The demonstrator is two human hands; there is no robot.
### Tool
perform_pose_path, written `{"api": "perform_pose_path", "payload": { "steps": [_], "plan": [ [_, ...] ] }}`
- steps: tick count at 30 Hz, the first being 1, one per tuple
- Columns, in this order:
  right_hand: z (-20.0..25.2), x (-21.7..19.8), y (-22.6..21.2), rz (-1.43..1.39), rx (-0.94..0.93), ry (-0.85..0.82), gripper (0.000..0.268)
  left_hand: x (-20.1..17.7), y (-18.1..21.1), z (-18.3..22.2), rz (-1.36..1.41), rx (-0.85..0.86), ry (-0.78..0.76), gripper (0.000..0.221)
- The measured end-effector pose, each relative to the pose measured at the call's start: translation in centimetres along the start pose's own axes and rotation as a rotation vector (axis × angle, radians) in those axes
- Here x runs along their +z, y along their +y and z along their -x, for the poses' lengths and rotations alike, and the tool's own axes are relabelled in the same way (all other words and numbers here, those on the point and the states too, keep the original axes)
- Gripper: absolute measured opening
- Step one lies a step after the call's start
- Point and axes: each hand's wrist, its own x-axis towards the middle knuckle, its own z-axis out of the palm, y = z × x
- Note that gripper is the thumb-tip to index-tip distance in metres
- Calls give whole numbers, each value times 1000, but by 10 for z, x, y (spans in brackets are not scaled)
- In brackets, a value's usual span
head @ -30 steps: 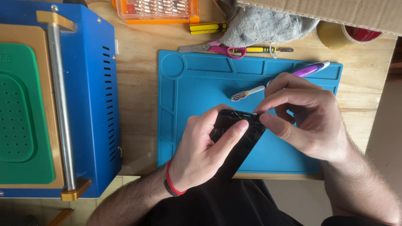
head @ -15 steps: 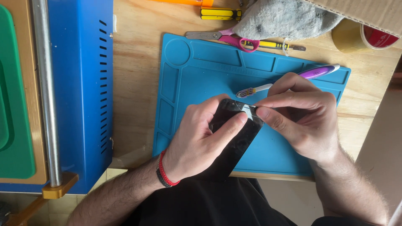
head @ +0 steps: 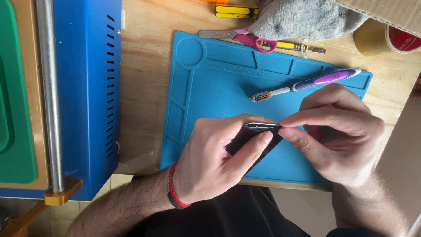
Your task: Removing broken glass shards and cleaning a mobile phone screen assembly using various tools.
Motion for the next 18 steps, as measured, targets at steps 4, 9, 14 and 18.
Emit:
{"api": "perform_pose_path", "payload": {
  "steps": [4,9,14,18],
  "plan": [
    [4,-1,0,-1,0,31,14,1,3,-1,56,-33,-6,28],
    [6,-5,7,-155,87,-36,14,0,8,-3,131,-113,-50,30],
    [6,-7,9,-226,178,-79,14,-1,9,-4,183,-151,-71,31],
    [5,-7,9,-226,171,-90,14,0,10,-4,172,-158,-72,32]
  ]
}}
